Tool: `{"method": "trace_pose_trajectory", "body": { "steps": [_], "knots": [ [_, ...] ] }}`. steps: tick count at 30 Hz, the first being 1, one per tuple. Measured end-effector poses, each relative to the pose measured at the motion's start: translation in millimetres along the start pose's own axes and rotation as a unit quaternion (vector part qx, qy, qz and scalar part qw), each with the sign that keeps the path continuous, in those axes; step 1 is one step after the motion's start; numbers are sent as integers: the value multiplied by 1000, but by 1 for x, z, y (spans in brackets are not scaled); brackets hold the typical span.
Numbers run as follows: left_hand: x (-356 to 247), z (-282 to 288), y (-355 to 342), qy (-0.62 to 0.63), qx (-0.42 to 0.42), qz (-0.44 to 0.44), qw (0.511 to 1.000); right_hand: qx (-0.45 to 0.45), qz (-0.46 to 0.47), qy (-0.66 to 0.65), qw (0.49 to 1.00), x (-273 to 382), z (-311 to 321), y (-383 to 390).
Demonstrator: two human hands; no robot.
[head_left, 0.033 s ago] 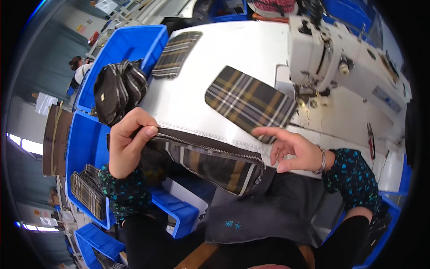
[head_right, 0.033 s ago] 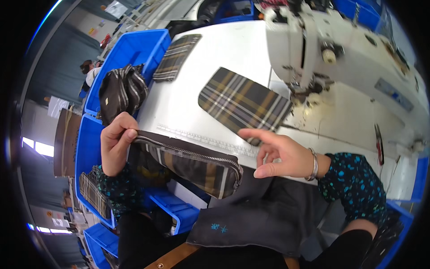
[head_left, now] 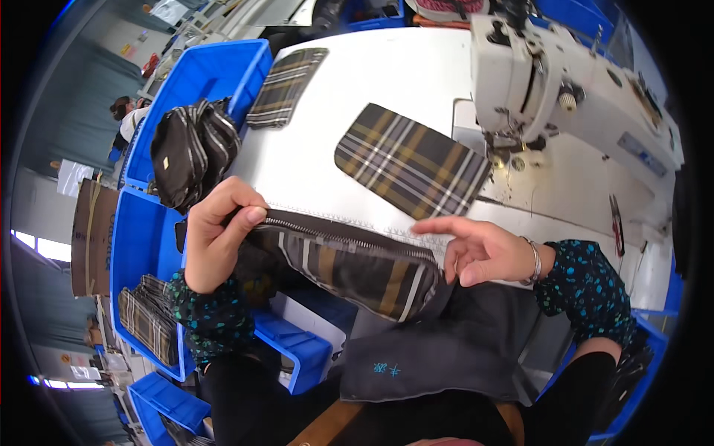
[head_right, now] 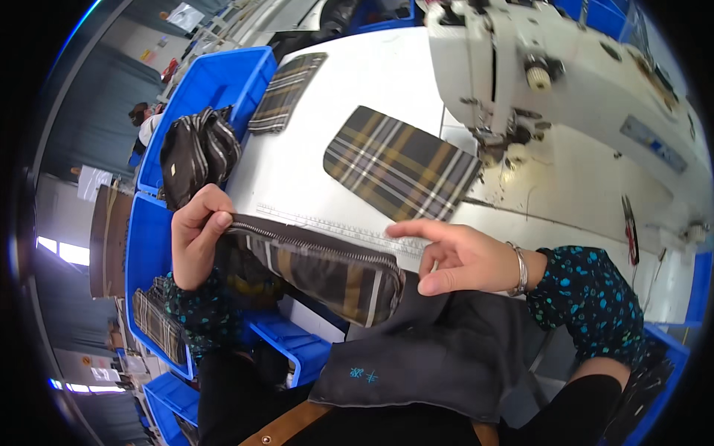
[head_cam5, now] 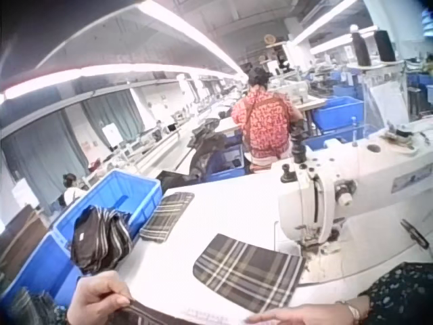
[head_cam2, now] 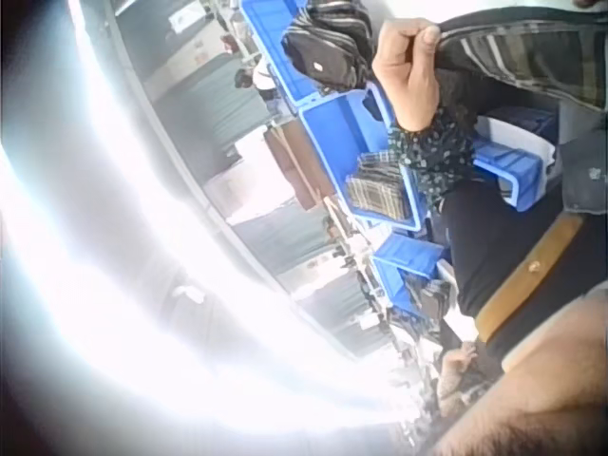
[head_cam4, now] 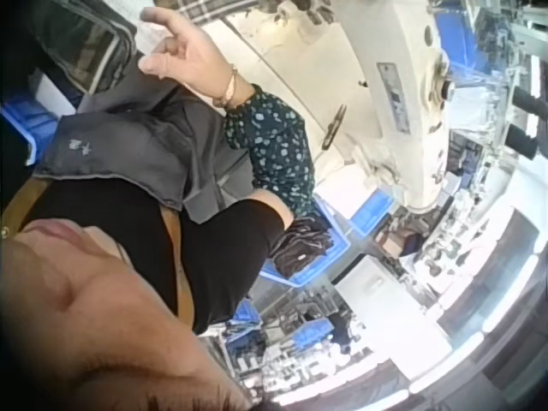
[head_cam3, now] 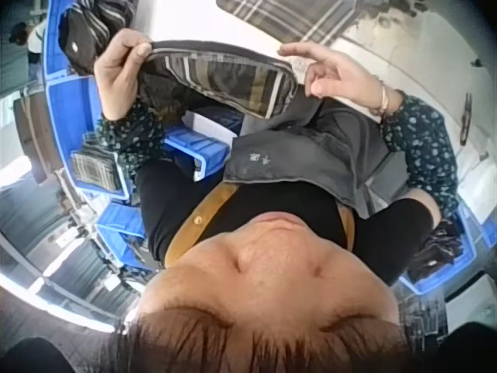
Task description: The person sews zippers onto plaid fabric pouches using an industrial sewing machine. They repeatedly pick up pouches from a blue bin, align the zipper under the needle, and stitch the edges. Finished pouches are placed into a separate blue bin.
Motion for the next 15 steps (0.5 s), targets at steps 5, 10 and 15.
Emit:
{"method": "trace_pose_trajectory", "body": {
  "steps": [5, 10, 15],
  "knots": [
    [47, -43, -15, 66, 63, 75, 993, -38, -51, -105, 992, -16, 0, 11],
    [76, -72, -7, 131, 266, 158, 942, -86, -54, -137, 985, -12, 10, 5],
    [47, -165, 27, 239, 465, 199, 829, -94, -143, -71, 983, -18, -2, 7]
  ]
}}
Point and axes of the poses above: each hand's wrist, its own y-axis away from the middle knuckle, its own z-axis out of the back of the hand, x = y × z, the point moved 4 cm from there along -y, towards the middle knuckle, and after that the axes turned 10 degrees about -x, right-handed, at the moved point
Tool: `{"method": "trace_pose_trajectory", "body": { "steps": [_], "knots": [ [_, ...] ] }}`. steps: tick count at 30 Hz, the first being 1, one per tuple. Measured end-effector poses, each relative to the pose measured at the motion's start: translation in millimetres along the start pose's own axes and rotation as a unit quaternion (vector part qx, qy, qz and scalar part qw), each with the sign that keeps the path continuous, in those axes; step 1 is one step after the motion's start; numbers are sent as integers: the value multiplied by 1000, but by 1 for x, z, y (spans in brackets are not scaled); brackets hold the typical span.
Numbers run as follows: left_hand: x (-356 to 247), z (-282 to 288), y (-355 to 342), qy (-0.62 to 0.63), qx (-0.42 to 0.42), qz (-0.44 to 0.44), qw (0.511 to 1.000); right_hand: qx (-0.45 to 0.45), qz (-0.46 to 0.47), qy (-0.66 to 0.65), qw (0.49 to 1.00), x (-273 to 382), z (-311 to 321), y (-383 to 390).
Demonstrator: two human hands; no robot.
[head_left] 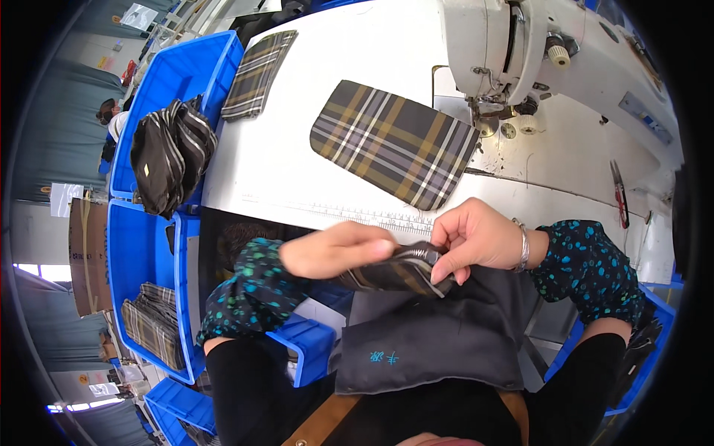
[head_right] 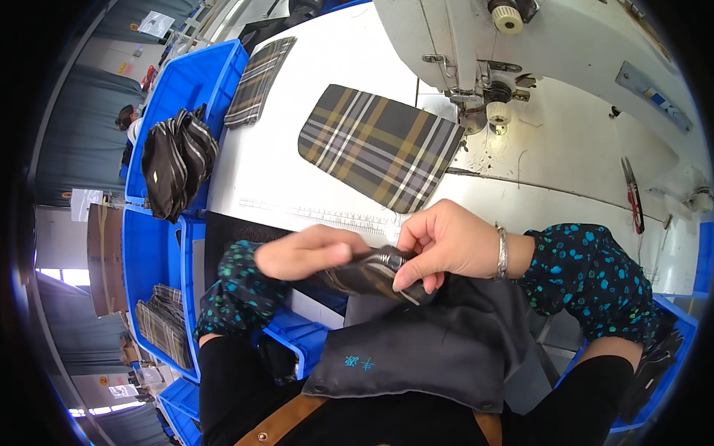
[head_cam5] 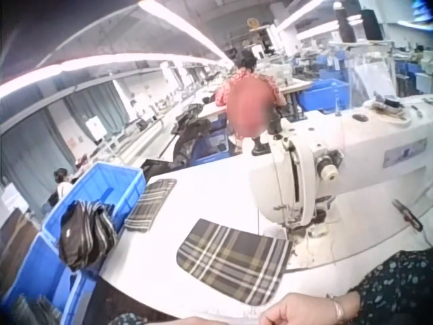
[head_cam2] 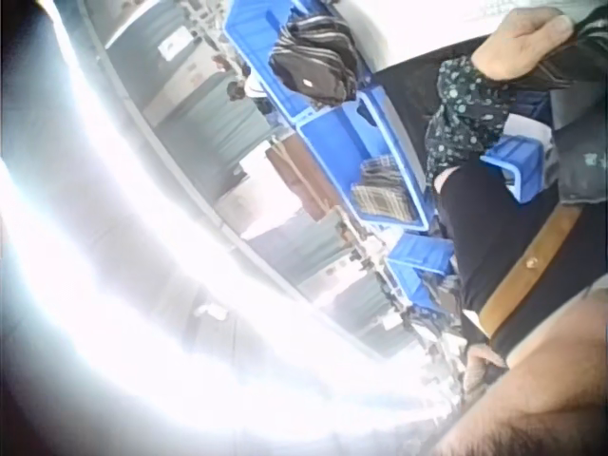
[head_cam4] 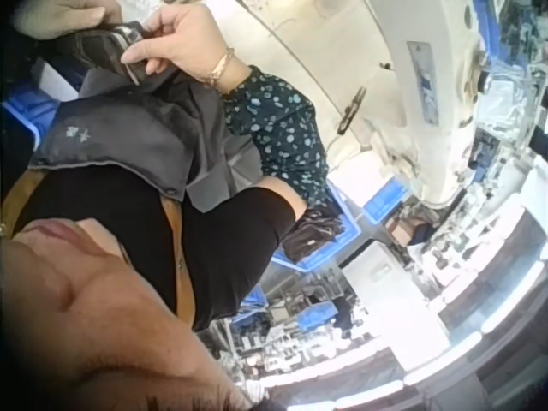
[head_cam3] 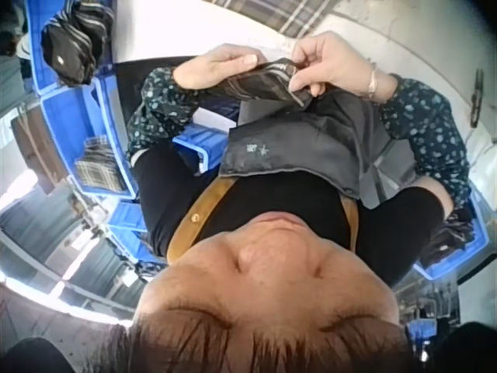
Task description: The person sews zippers onto plaid fabric pouches using an industrial sewing machine. They repeatedly pick up pouches from a blue bin, align the zipper under the needle, and stitch the edges. Finished pouches are placed into a separate blue bin.
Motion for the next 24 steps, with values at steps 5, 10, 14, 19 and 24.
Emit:
{"method": "trace_pose_trajectory", "body": {
  "steps": [5, 10, 14, 19, 24],
  "knots": [
    [-9, -38, -29, 106, 36, 53, 992, 45, -16, 40, 998, -4, -1, 5],
    [-16, -33, -15, 46, 78, 70, 993, 150, -8, 71, 986, 0, -8, 12],
    [-28, 11, 24, 5, 9, -13, 1000, 166, 47, 77, 982, 22, -3, 20],
    [-47, 119, 108, -149, -225, -124, 955, 99, 204, 142, 964, 52, 20, 28],
    [-106, 116, 124, -478, -354, -209, 776, -83, 536, 497, 677, 70, 4, 42]
  ]
}}
Point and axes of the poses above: each hand's wrist, its own y-axis away from the middle knuckle, its own z-axis out of the back of the hand, x = y × z, the point moved 4 cm from there along -y, towards the middle knuckle, and after that the axes turned 10 degrees about -x, right-handed, at the moved point
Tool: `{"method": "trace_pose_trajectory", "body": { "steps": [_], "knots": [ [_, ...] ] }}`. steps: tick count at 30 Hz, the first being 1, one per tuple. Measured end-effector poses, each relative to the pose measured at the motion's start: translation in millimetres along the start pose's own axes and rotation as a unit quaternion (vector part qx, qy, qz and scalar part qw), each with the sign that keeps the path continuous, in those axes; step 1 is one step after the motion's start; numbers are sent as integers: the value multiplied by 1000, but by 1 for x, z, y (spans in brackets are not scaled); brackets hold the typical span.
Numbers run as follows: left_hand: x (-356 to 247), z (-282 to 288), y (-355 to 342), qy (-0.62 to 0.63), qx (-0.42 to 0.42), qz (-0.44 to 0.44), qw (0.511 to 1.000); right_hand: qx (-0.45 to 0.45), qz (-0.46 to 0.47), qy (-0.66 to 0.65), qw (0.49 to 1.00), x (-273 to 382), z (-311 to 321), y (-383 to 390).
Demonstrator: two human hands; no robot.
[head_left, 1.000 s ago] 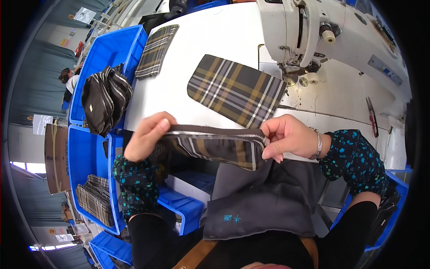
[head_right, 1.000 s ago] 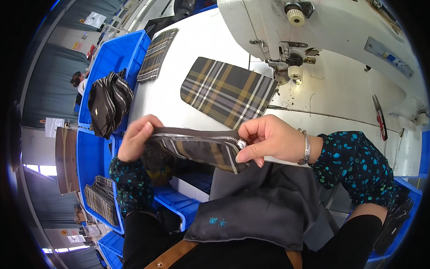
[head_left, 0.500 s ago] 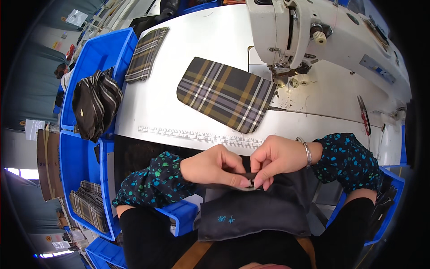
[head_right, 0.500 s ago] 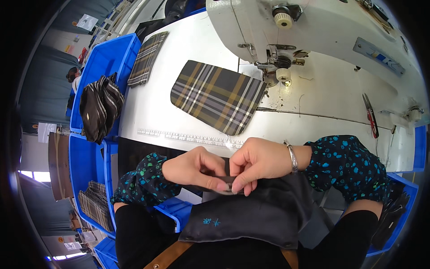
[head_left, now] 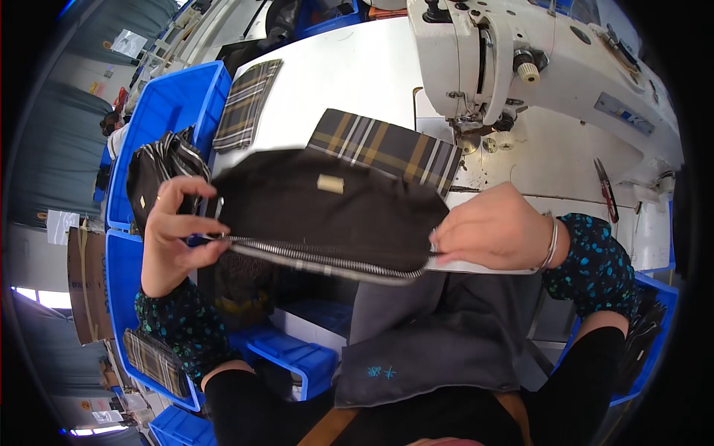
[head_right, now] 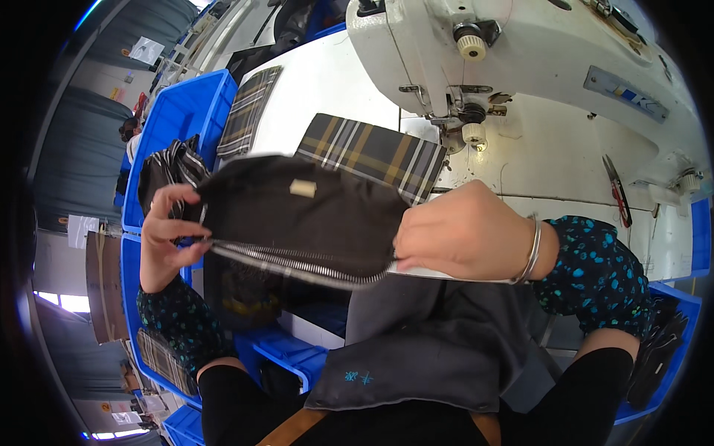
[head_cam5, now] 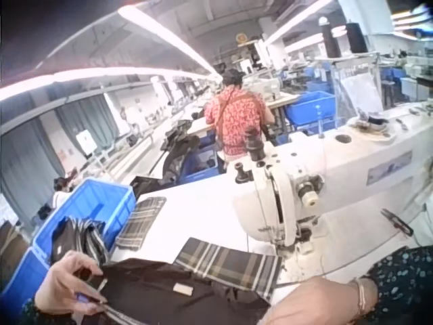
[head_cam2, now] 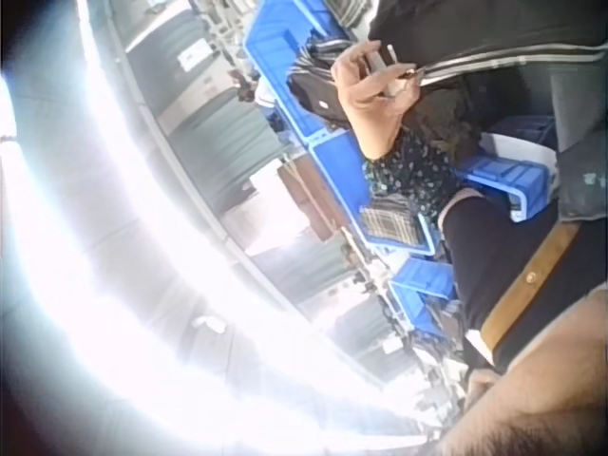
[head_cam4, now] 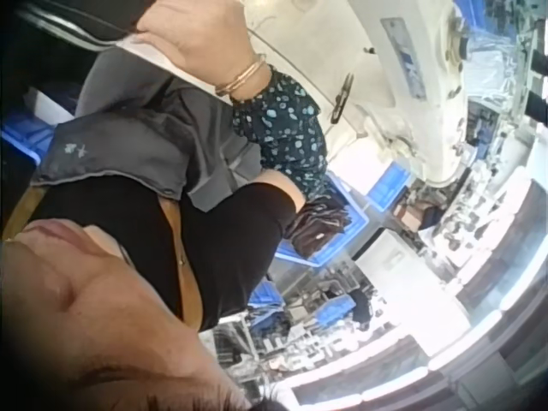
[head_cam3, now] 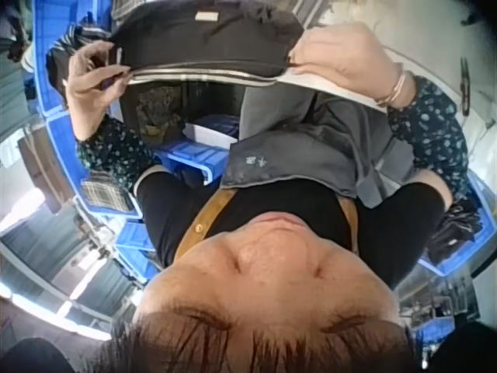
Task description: The person sews zippers onto plaid fabric pouches using an industrial sewing machine. They repeatedly pick up pouches from a blue bin, align the zipper under the needle, and stitch the edges. Finished pouches are placed into a separate blue bin.
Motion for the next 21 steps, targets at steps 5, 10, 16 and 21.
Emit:
{"method": "trace_pose_trajectory", "body": {
  "steps": [5, 10, 16, 21],
  "knots": [
    [1, -61, -54, -143, 27, -84, 986, -18, 32, 269, 962, -40, -42, 39],
    [-30, -152, -113, 20, 58, -105, 993, -19, 15, 240, 970, -50, -49, 35],
    [-51, -243, -141, -10, 179, -154, 972, 60, 19, 206, 976, -50, -26, 48],
    [-48, -235, -137, -37, 327, -101, 939, 67, 15, 167, 984, -45, -23, 46]
  ]
}}
Point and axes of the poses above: each hand's wrist, its own y-axis away from the middle knuckle, its own z-axis out of the back of the hand, x = y × z, the point moved 4 cm from there along -y, towards the middle knuckle, and after that the axes turned 10 degrees about -x, right-handed, at the moved point
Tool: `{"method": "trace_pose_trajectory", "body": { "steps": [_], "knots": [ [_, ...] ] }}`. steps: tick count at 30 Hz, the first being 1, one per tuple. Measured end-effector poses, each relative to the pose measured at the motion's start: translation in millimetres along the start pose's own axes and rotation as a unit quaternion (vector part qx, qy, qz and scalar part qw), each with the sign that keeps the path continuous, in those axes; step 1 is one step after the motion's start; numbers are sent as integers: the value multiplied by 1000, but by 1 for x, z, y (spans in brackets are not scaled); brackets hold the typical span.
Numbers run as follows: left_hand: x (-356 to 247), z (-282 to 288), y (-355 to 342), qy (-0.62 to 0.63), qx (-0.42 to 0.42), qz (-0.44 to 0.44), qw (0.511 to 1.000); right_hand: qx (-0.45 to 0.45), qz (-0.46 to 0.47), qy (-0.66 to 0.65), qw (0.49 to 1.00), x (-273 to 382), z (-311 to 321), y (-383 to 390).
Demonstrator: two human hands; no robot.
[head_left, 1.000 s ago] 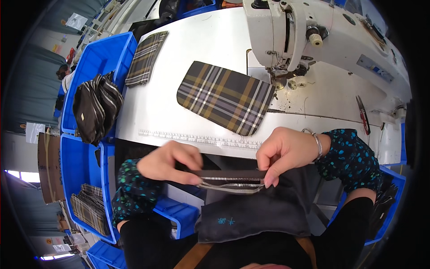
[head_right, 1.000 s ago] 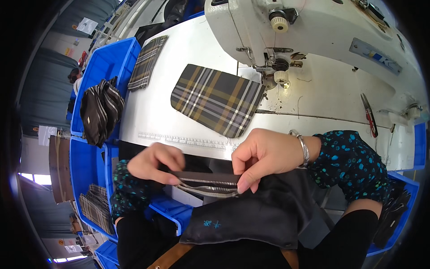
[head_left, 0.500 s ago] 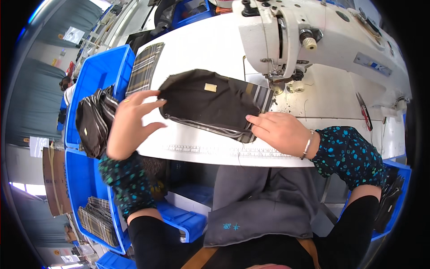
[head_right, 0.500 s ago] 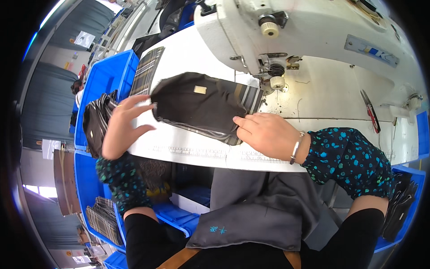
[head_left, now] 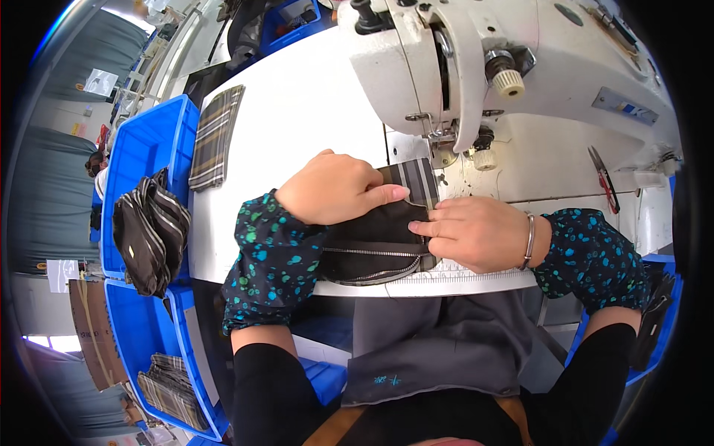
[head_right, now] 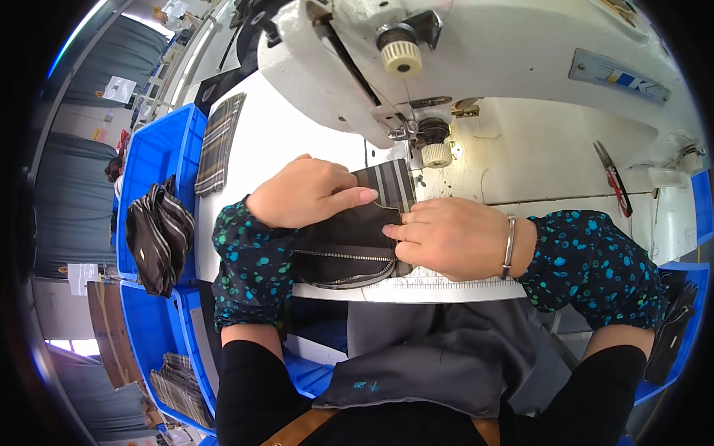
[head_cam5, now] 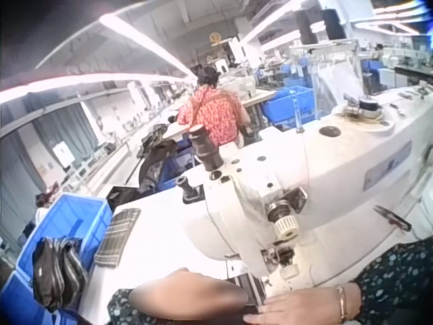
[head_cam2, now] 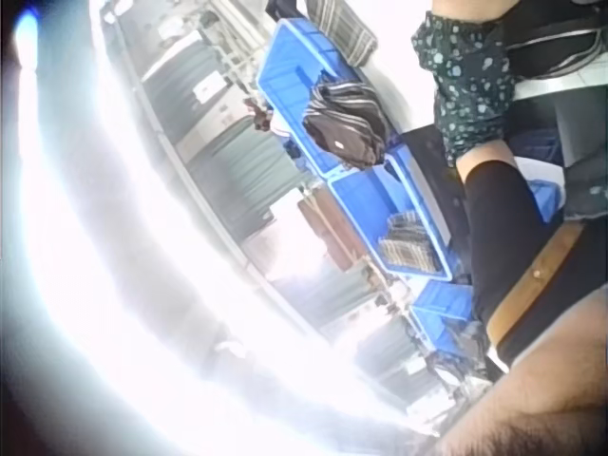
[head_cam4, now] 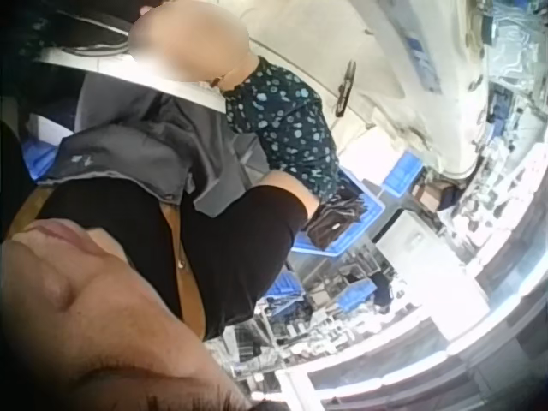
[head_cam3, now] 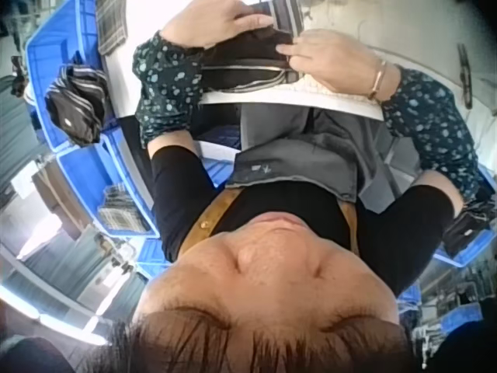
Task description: The person sews zippers onto plaid fabric pouches using an industrial sewing machine. They repeatedly pick up pouches from a blue bin, align the zipper under the needle, and stitch the edges. Finished pouches are placed into a separate blue bin.
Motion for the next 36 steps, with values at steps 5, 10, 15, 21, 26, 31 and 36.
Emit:
{"method": "trace_pose_trajectory", "body": {
  "steps": [5, 10, 15, 21, 26, 31, 36],
  "knots": [
    [7, 10, 8, 228, 43, -40, 972, -2, 11, 9, 1000, 0, -3, -1],
    [4, -1, 2, 141, -248, 6, 958, -11, 18, 37, 999, 3, -3, -2],
    [-15, -31, -17, 104, -314, 60, 942, -6, 32, 66, 997, 7, -3, -1],
    [-3, -31, -20, 151, -283, 54, 946, -78, -163, -27, 983, -10, 10, -5],
    [-6, -30, -22, 156, -271, 55, 948, -79, -244, -11, 966, -15, -6, -14],
    [-4, -30, -20, 163, -281, 52, 944, -88, -250, -16, 964, -19, -20, -19],
    [-2, -33, -21, 164, -278, 59, 945, -95, -244, -39, 964, -19, -24, -19]
  ]
}}
Point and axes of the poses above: each hand's wrist, its own y-axis away from the middle knuckle, its own z-axis out of the back of the hand, x = y × z, the point moved 4 cm from there along -y, towards the middle knuckle, and after that the axes turned 10 degrees about -x, right-handed, at the moved point
